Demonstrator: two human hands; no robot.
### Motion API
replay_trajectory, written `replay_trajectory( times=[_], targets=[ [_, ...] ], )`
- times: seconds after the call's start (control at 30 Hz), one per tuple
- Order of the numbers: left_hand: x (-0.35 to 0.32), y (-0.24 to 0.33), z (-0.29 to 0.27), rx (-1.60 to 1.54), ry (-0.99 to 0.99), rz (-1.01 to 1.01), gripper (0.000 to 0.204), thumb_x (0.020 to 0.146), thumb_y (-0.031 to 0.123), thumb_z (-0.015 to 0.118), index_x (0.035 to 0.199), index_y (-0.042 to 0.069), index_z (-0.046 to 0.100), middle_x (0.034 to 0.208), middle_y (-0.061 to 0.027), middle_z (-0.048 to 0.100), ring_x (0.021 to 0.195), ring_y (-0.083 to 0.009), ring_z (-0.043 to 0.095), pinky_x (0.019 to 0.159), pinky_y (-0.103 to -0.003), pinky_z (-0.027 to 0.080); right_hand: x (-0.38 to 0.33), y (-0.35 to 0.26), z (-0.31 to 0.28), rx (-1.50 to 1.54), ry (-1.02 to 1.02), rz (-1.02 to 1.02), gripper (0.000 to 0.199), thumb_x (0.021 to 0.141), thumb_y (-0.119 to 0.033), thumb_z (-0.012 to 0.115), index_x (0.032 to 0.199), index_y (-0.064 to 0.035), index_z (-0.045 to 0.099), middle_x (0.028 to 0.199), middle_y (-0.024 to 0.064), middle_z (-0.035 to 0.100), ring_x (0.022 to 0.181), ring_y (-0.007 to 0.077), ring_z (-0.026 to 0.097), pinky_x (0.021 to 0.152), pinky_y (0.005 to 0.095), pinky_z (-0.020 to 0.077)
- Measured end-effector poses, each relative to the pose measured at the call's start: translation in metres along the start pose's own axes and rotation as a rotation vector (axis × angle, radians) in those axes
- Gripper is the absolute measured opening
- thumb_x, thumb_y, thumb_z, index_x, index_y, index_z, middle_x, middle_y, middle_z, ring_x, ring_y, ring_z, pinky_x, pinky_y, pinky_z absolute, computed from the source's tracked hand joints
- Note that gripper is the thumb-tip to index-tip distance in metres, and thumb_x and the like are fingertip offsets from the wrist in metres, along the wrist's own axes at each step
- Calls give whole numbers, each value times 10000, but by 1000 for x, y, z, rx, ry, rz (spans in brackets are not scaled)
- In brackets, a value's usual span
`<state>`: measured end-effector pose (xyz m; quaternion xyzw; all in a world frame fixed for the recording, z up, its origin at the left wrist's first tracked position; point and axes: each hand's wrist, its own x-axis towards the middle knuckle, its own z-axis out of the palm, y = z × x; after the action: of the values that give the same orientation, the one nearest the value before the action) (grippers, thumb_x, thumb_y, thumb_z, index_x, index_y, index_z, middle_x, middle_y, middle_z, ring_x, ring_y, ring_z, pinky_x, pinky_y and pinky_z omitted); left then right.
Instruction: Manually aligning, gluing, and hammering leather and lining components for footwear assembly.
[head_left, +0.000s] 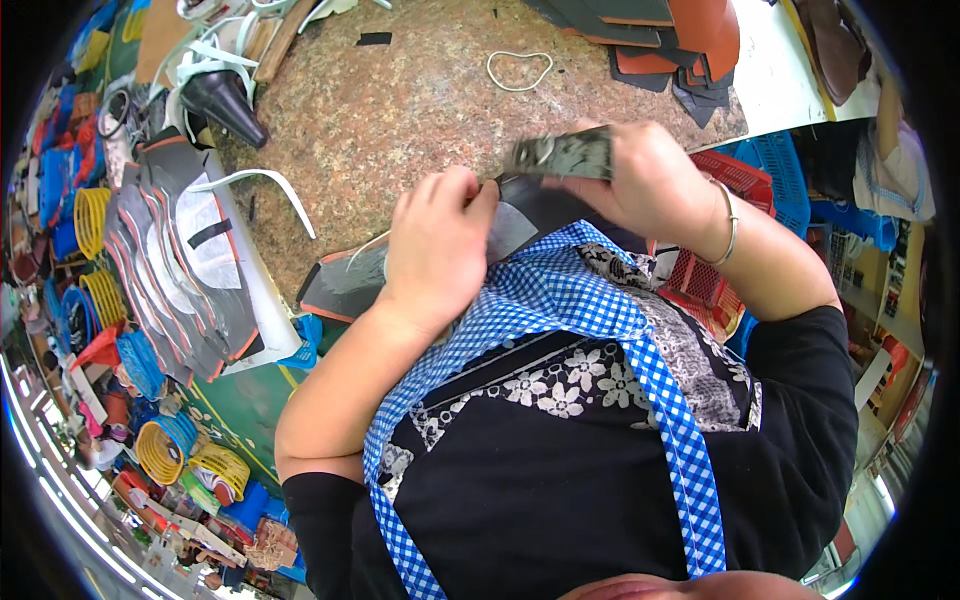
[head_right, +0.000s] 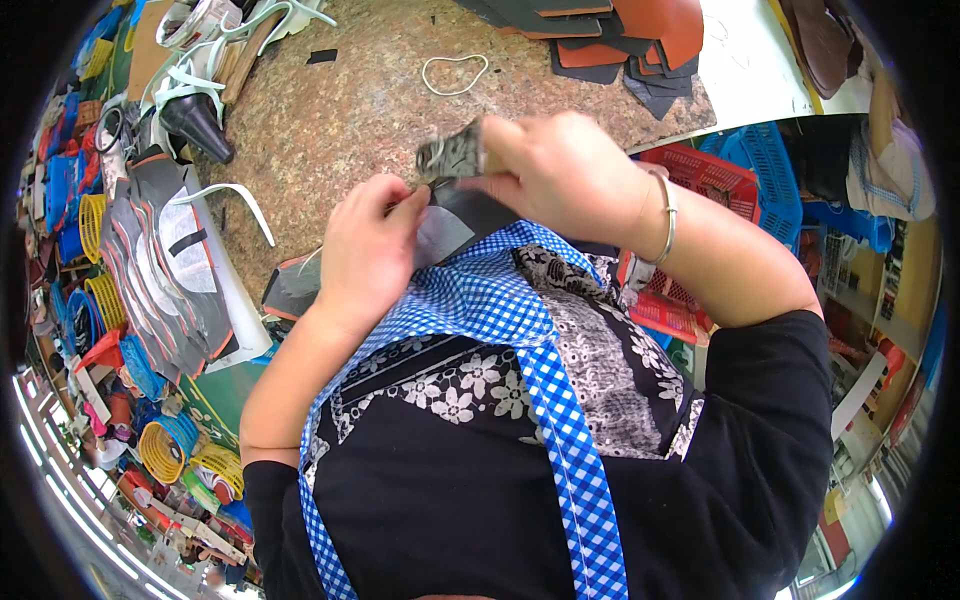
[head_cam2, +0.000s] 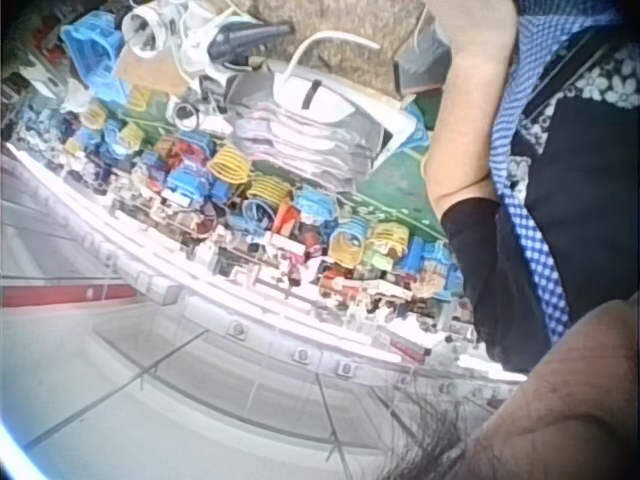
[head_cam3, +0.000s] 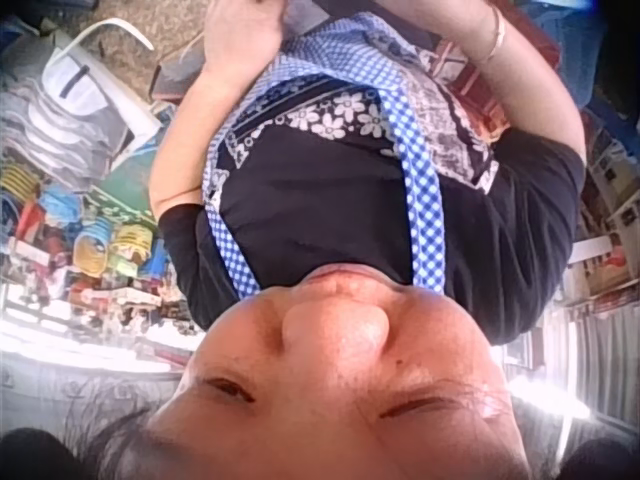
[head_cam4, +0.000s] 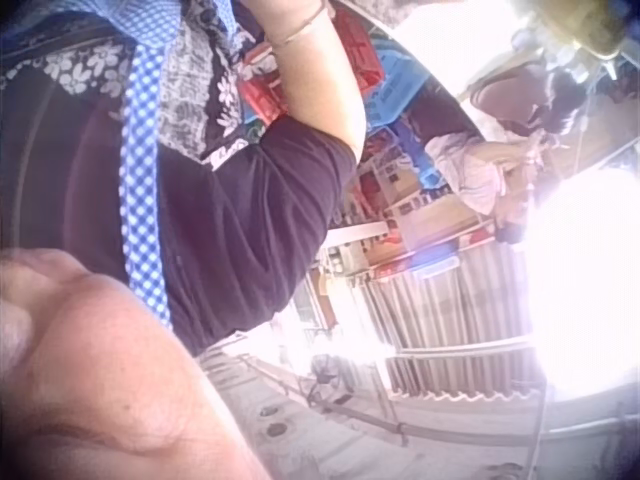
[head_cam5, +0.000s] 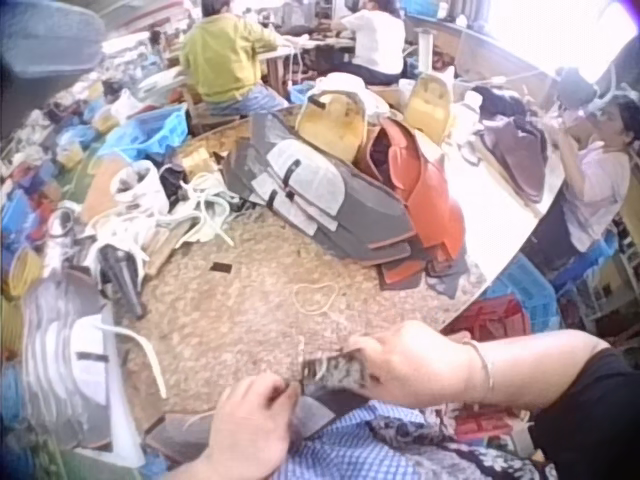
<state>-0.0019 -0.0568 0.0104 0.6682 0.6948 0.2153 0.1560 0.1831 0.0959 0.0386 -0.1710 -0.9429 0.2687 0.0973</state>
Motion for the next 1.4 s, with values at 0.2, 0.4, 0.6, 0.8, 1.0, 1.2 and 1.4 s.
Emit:
replay_trajectory(
  times=[0.2,0.4,0.6,0.8,1.0,1.2,1.4],
  targets=[
    [-2,-8,-10,60,46,62,282,782,150,720,1059,107,691,961,-58,633,895,-265,614,764,-391,463,-12,-19,13,-59,-26,-2,284,765,-171,709,921,-46,509,691,132,604,634,336,639,555,436,515],
    [-15,-23,-18,-163,32,19,214,745,52,735,956,45,697,881,-100,625,830,-280,625,748,-377,515,-4,-19,16,-37,23,46,314,792,-240,730,874,-33,509,707,139,614,645,340,642,556,418,518],
    [-28,-17,-13,167,-49,213,270,795,108,592,1039,2,636,1069,-89,572,999,-271,563,814,-400,476,2,-37,23,-55,71,56,226,756,-122,668,902,-38,517,707,137,608,654,345,639,572,429,517],
    [-30,-51,-23,-379,-5,-15,182,746,105,748,914,71,689,901,-81,635,817,-288,609,719,-388,501,10,-47,20,-140,-90,58,256,810,-205,683,880,-38,502,676,119,594,654,329,641,577,422,511],
    [-41,-49,-24,-59,115,298,197,750,91,734,941,69,689,928,-73,638,837,-281,609,725,-377,514,8,-60,33,-98,-121,-31,268,783,-195,701,877,-41,502,673,124,587,685,330,648,590,423,512],
    [-53,-65,-35,-83,50,217,214,750,66,700,963,91,698,927,-36,633,867,-241,617,723,-361,472,20,-59,30,-15,-151,106,261,770,-174,701,891,-44,511,701,132,607,659,338,648,583,425,520],
    [-58,-91,-41,-74,57,319,206,745,88,671,950,87,690,902,-27,618,838,-221,609,713,-348,445,30,-69,36,-44,-168,48,250,771,-181,692,870,-42,509,680,140,610,616,347,642,551,432,519]
  ],
)
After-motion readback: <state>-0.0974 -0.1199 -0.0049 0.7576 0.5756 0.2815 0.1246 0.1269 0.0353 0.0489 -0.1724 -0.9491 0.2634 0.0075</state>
